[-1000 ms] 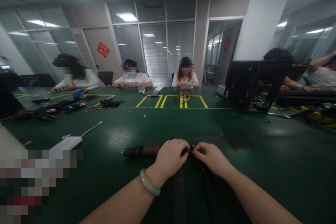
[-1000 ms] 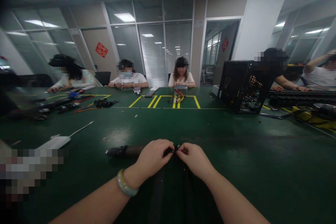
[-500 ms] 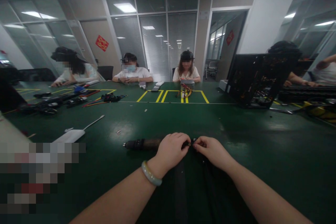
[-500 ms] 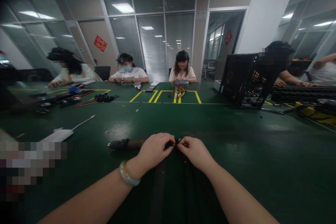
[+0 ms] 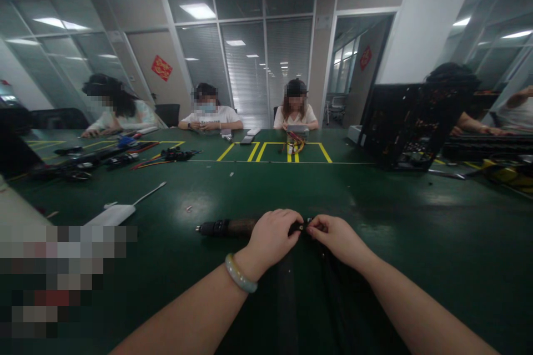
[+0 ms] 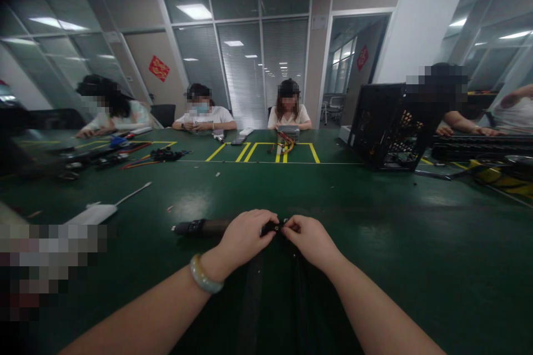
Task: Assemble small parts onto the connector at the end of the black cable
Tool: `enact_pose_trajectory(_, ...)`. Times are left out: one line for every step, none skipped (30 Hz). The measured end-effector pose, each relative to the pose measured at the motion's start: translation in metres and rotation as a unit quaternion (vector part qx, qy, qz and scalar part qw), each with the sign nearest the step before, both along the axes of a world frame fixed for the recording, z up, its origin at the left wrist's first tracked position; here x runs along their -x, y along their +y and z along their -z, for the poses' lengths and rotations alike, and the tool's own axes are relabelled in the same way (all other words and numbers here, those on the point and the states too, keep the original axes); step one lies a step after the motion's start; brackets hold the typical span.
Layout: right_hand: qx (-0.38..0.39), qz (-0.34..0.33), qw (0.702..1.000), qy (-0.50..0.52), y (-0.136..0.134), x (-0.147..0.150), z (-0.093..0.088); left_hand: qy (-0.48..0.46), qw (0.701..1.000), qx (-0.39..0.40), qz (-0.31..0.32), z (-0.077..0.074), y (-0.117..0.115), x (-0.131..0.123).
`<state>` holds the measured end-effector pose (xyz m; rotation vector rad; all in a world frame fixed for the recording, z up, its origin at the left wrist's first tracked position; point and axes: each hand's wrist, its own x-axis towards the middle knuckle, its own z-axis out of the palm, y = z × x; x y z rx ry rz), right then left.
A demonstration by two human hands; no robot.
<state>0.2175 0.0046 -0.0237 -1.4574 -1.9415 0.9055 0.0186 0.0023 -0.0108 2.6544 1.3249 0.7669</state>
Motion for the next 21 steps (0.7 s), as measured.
enact_pose_trajectory(0.000,0.001,1.000,-0.001,-0.0001,0.0002,-0.0003,-0.001,1.000,0.001,-0.008,0.0004,-0.0003,-0.0002)
enact_pose_trajectory(0.001,0.002,1.000,0.000,-0.0002,0.0004,-0.0004,-0.002,1.000,0.002,-0.014,0.0008,-0.0005,-0.0002)
enact_pose_trajectory(0.003,0.001,1.000,0.001,-0.0001,0.0004,-0.0002,-0.001,1.000,0.003,-0.019,0.0010,-0.0008,-0.0002)
enact_pose_trajectory(0.003,0.000,1.000,0.002,0.0001,0.0003,0.0001,0.001,1.000,0.004,-0.020,0.0010,-0.0009,-0.0001)
enact_pose_trajectory(0.002,-0.003,1.000,0.003,0.0004,0.0001,0.0006,0.004,1.000,0.006,-0.019,0.0007,-0.0011,0.0002)
enact_pose_trajectory(0.000,-0.006,1.000,0.004,0.0006,-0.0001,0.0010,0.006,1.000,0.006,-0.015,0.0002,-0.0011,0.0005)
enact_pose_trajectory(-0.003,-0.008,1.000,0.004,0.0009,-0.0002,0.0014,0.008,1.000,0.006,-0.008,-0.0005,-0.0010,0.0008)
enact_pose_trajectory(-0.005,-0.009,1.000,0.003,0.0010,-0.0003,0.0016,0.011,1.000,0.006,-0.001,-0.0013,-0.0010,0.0011)
enact_pose_trajectory(-0.005,-0.010,1.000,0.004,0.0010,-0.0003,0.0017,0.014,1.000,0.006,0.005,-0.0022,-0.0009,0.0013)
enact_pose_trajectory(-0.005,-0.009,1.000,0.004,0.0010,-0.0003,0.0016,0.017,1.000,0.006,0.010,-0.0031,-0.0008,0.0015)
enact_pose_trajectory(-0.004,-0.008,1.000,0.005,0.0008,-0.0001,0.0014,0.020,1.000,0.006,0.013,-0.0039,-0.0008,0.0016)
enact_pose_trajectory(-0.003,-0.008,1.000,0.006,0.0007,0.0001,0.0010,0.023,1.000,0.007,0.015,-0.0047,-0.0009,0.0016)
enact_pose_trajectory(-0.002,-0.007,1.000,0.007,0.0005,0.0003,0.0007,0.026,1.000,0.007,0.015,-0.0053,-0.0011,0.0014)
enact_pose_trajectory(-0.002,-0.007,1.000,0.007,0.0005,0.0005,0.0003,0.029,0.999,0.008,0.014,-0.0057,-0.0013,0.0013)
enact_pose_trajectory(-0.003,-0.006,1.000,0.007,0.0005,0.0007,0.0001,0.030,0.999,0.008,0.013,-0.0060,-0.0015,0.0011)
enact_pose_trajectory(-0.003,-0.006,1.000,0.005,0.0005,0.0009,0.0000,0.031,0.999,0.010,0.009,-0.0061,-0.0016,0.0009)
enact_pose_trajectory(-0.004,-0.005,1.000,0.004,0.0007,0.0010,0.0001,0.030,0.999,0.011,0.003,-0.0060,-0.0017,0.0008)
enact_pose_trajectory(-0.004,-0.006,1.000,0.002,0.0009,0.0010,0.0003,0.030,0.999,0.013,-0.004,-0.0058,-0.0016,0.0007)
enact_pose_trajectory(-0.005,-0.007,1.000,0.002,0.0011,0.0010,0.0007,0.030,0.999,0.014,-0.009,-0.0054,-0.0014,0.0007)
enact_pose_trajectory(-0.007,-0.008,1.000,0.003,0.0013,0.0009,0.0012,0.031,0.999,0.015,-0.011,-0.0049,-0.0012,0.0007)
enact_pose_trajectory(-0.008,-0.010,1.000,0.004,0.0014,0.0008,0.0016,0.033,0.999,0.015,-0.011,-0.0044,-0.0008,0.0008)
